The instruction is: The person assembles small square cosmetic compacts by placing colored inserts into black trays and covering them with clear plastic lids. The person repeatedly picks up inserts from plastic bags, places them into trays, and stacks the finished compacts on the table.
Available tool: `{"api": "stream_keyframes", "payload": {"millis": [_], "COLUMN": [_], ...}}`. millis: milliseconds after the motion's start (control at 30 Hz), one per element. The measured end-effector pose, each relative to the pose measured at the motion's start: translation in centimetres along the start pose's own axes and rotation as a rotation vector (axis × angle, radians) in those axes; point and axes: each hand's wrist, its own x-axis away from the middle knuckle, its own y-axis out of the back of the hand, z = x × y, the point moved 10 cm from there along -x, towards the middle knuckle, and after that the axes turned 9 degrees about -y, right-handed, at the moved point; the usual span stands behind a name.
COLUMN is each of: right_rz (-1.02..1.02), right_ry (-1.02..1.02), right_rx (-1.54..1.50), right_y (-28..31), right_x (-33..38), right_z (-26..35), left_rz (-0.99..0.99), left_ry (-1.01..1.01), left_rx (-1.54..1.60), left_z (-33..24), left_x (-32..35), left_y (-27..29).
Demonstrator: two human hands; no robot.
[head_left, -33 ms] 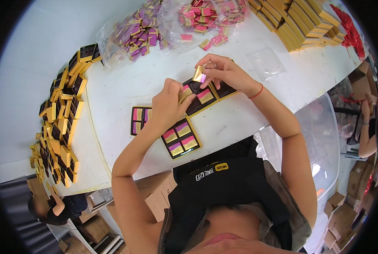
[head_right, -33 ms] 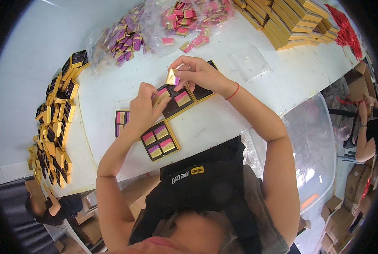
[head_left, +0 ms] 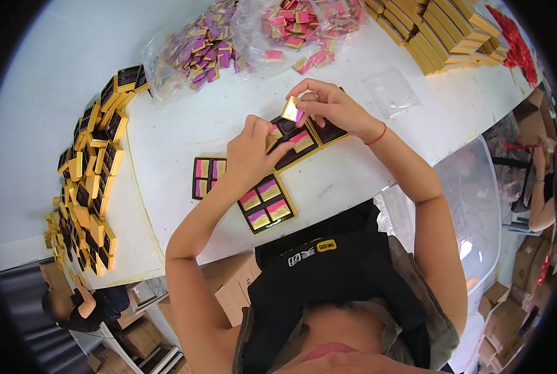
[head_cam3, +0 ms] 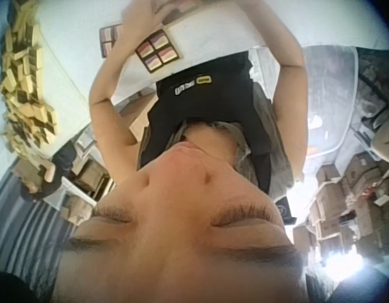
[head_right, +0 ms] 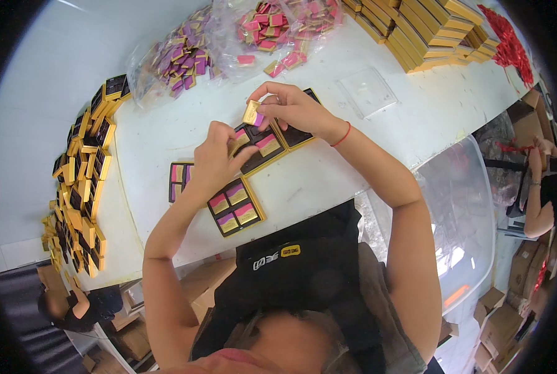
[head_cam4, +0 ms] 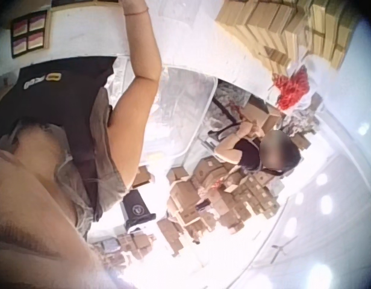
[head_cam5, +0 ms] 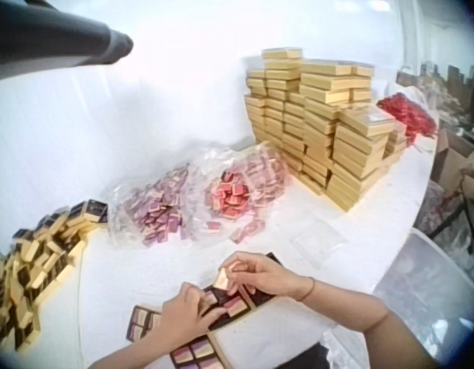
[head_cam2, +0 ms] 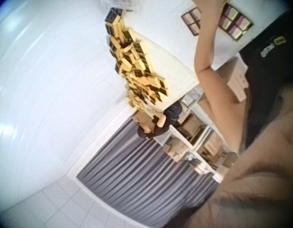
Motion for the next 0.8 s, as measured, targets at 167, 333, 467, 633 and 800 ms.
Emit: {"api": "stream_keyframes", "payload": {"millis": [167,333,467,633,800], "right_rz": [-0.140,-0.245,-0.156,0.012,-0.013], "right_ry": [0.141,0.079,0.107,0.027,0.205], "right_rx": [0.238,0.291,0.480,0.466,0.695], "right_y": [0.6,0.9,0.4,-0.9,-1.7], "right_x": [0.6,1.3,1.0,0.0,-0.6], "right_z": [0.0,1.3,2.1,1.0,2.0], "left_rz": [0.028,0.010,-0.006,0.087,0.085], "left_ry": [-0.091,-0.106,-0.109,-0.205,-0.246], "left_rx": [-0.080,0.023,0.046,-0.092,-0.259], "left_z": [-1.0,-1.4,-1.7,-2.8,-3.8], "left_x": [-0.6,-0.1,1.2,3.5,4.1], "left_y": [-1.8,-1.2,-0.2,-1.4,-1.4]}}
